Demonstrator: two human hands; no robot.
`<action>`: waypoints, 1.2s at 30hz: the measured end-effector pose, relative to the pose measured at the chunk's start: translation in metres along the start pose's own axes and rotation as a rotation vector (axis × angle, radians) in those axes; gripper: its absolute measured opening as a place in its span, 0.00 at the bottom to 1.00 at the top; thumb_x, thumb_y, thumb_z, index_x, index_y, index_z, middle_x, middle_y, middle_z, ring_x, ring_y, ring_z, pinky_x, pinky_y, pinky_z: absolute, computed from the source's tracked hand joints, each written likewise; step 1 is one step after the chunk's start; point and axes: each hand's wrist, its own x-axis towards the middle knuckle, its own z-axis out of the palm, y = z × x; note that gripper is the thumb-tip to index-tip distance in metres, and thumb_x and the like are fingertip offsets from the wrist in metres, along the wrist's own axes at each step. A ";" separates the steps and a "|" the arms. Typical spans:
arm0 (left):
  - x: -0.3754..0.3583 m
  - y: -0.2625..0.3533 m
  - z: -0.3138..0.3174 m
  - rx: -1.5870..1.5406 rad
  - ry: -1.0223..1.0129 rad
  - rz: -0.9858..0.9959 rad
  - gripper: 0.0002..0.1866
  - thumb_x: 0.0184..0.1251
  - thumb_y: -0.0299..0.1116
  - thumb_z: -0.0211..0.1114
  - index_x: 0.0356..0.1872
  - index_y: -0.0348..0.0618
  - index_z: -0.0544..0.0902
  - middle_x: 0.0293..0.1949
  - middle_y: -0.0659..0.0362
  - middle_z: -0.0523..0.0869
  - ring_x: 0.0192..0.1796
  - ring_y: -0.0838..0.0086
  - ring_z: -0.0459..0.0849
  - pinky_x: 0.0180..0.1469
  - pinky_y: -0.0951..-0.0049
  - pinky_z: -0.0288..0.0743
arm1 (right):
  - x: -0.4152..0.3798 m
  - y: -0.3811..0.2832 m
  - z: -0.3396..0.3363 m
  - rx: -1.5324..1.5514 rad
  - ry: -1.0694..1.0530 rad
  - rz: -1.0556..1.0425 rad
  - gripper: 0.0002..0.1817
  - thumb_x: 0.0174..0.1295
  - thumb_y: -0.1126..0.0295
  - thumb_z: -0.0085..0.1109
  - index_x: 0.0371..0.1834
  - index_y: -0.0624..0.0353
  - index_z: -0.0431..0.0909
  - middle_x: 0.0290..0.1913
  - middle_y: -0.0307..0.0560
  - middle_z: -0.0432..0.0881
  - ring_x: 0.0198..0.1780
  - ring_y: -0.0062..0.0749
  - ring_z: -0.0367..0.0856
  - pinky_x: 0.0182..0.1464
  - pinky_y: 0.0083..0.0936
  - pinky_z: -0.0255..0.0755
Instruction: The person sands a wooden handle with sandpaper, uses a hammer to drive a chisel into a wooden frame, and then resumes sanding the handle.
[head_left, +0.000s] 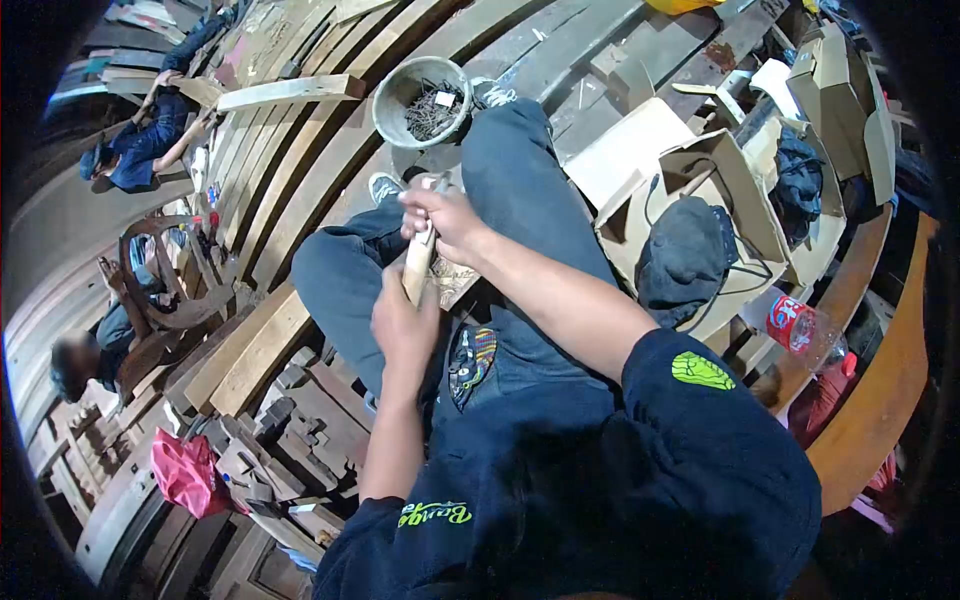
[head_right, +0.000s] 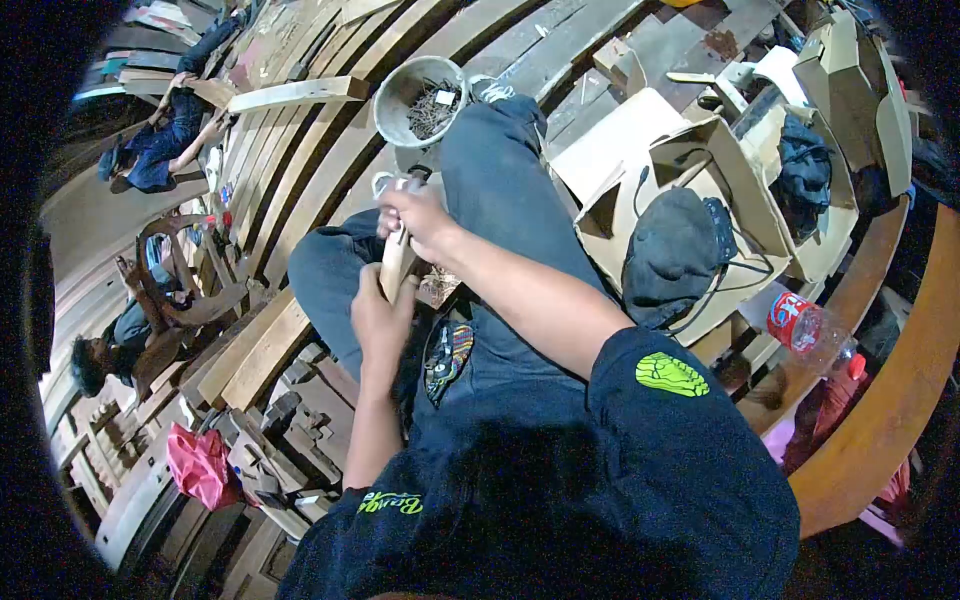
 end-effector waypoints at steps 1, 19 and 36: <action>0.001 0.001 0.001 0.008 0.017 -0.028 0.16 0.55 0.35 0.65 0.38 0.35 0.73 0.33 0.42 0.82 0.38 0.46 0.81 0.38 0.57 0.73 | 0.005 0.002 -0.006 0.081 0.089 0.005 0.10 0.57 0.75 0.53 0.23 0.51 0.63 0.17 0.32 0.62 0.16 0.17 0.61 0.22 0.21 0.61; 0.001 -0.007 -0.004 -0.880 -0.651 -0.385 0.13 0.59 0.35 0.67 0.30 0.42 0.70 0.17 0.63 0.70 0.13 0.80 0.65 0.15 0.79 0.56 | -0.005 -0.014 -0.004 0.108 -0.449 0.267 0.10 0.63 0.72 0.53 0.25 0.50 0.65 0.15 0.28 0.60 0.18 0.14 0.61 0.27 0.18 0.62; 0.080 0.000 -0.007 -0.765 -0.319 0.298 0.15 0.55 0.28 0.69 0.41 0.32 0.76 0.32 0.62 0.80 0.34 0.81 0.79 0.35 0.79 0.74 | -0.027 -0.061 0.040 -1.234 -0.097 -0.307 0.32 0.64 0.45 0.52 0.53 0.67 0.67 0.42 0.46 0.77 0.43 0.23 0.74 0.45 0.22 0.71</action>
